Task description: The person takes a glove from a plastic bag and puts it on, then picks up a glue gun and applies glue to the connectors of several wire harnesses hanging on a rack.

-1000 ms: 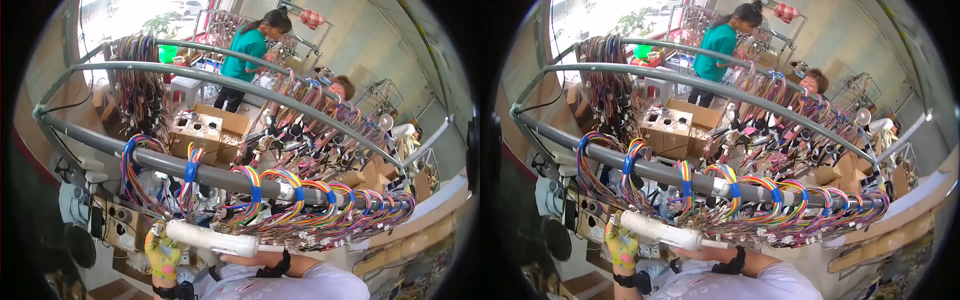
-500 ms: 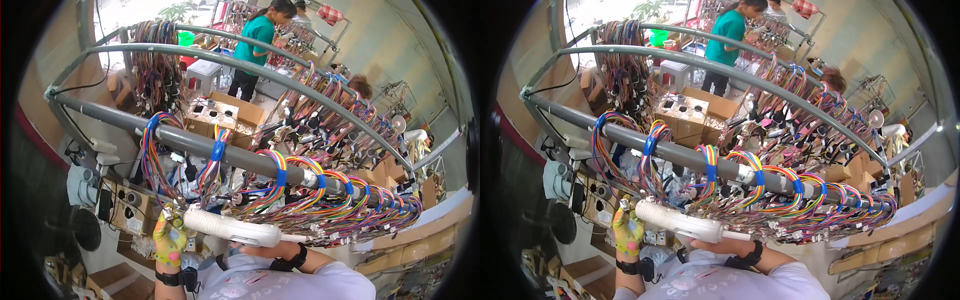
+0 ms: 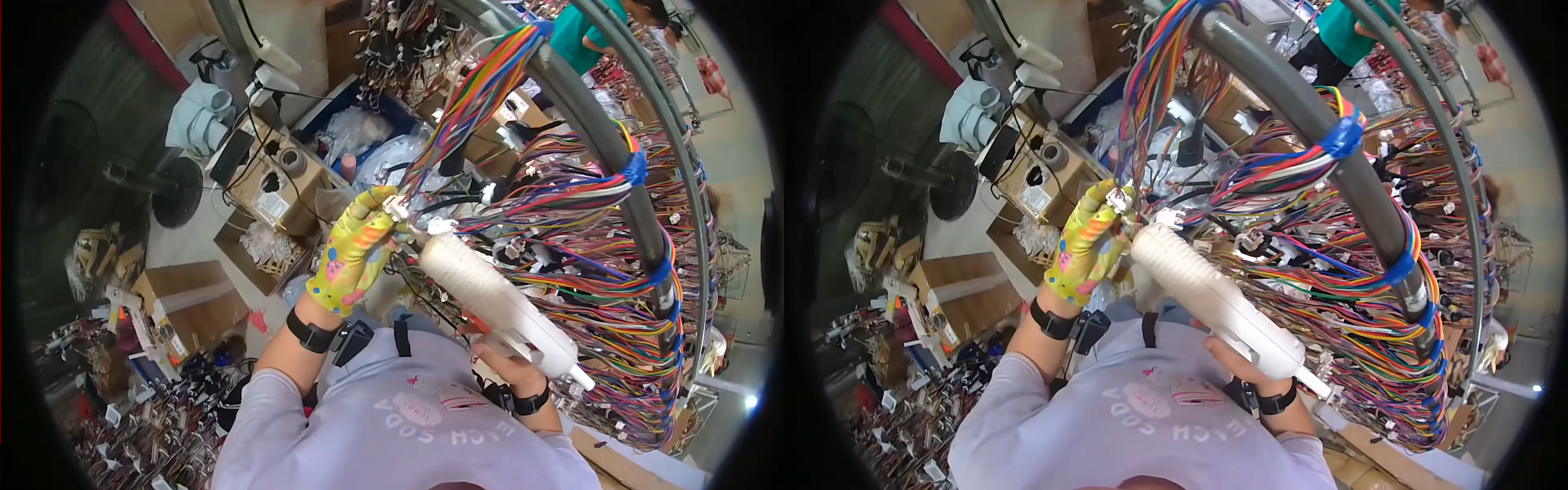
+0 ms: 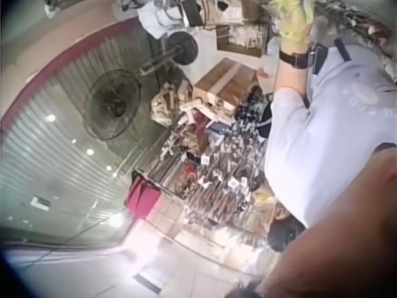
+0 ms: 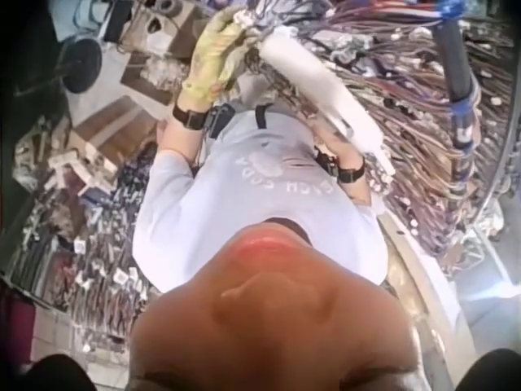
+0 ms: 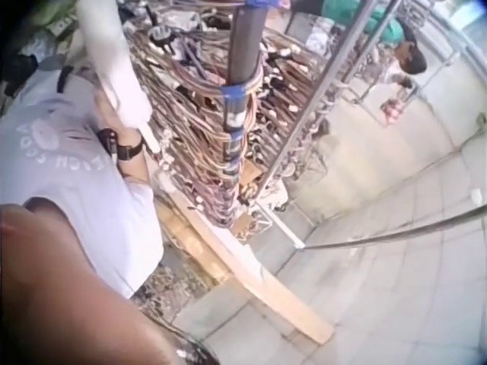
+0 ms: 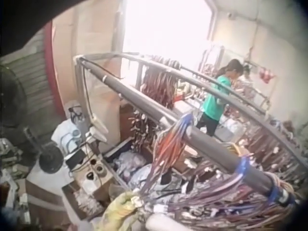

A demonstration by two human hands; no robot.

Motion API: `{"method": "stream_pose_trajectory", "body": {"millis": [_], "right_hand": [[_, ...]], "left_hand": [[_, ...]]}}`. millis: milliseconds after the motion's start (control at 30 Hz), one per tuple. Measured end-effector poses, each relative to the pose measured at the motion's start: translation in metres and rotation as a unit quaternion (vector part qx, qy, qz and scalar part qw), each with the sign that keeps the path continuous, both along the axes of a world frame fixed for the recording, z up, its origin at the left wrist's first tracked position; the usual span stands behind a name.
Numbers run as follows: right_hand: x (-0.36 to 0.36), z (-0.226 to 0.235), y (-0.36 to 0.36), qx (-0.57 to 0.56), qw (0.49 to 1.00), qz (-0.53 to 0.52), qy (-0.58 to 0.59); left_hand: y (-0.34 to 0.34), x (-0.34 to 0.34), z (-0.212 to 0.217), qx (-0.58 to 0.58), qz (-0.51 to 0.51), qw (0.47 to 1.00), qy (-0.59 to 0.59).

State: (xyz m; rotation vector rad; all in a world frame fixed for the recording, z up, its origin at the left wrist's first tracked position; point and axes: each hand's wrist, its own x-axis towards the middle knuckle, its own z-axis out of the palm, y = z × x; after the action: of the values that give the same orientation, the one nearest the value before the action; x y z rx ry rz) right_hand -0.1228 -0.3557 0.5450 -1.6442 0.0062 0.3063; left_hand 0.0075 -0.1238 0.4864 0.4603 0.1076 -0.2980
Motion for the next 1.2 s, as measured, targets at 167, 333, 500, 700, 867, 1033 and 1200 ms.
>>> {"method": "stream_pose_trajectory", "body": {"millis": [167,333,500,700,867,1033,1200], "right_hand": [[0.005,-0.003,-0.007,-0.087,0.988,0.119,-0.044],[0.001,-0.006,-0.006,-0.140,0.981,0.119,-0.055],[-0.001,-0.007,-0.004,-0.193,0.973,0.106,-0.074],[-0.002,0.000,0.003,-0.227,0.968,0.080,-0.067],[-0.008,-0.007,-0.001,-0.228,0.968,0.090,-0.059],[-0.009,-0.007,0.004,-0.226,0.969,0.082,-0.061],[-0.006,-0.006,0.016,-0.026,0.999,-0.020,-0.008]], "left_hand": [[0.002,-0.002,-0.007,0.015,0.024,0.999,-0.033],[0.000,-0.006,-0.004,0.019,0.040,0.998,-0.044],[-0.004,-0.008,-0.011,0.138,0.114,0.977,-0.118],[-0.009,-0.013,-0.005,0.328,0.217,0.899,-0.194],[-0.012,-0.015,-0.006,0.329,0.246,0.889,-0.202],[-0.011,-0.015,-0.005,0.332,0.247,0.887,-0.206],[-0.010,-0.016,-0.005,0.384,0.259,0.861,-0.212]]}}
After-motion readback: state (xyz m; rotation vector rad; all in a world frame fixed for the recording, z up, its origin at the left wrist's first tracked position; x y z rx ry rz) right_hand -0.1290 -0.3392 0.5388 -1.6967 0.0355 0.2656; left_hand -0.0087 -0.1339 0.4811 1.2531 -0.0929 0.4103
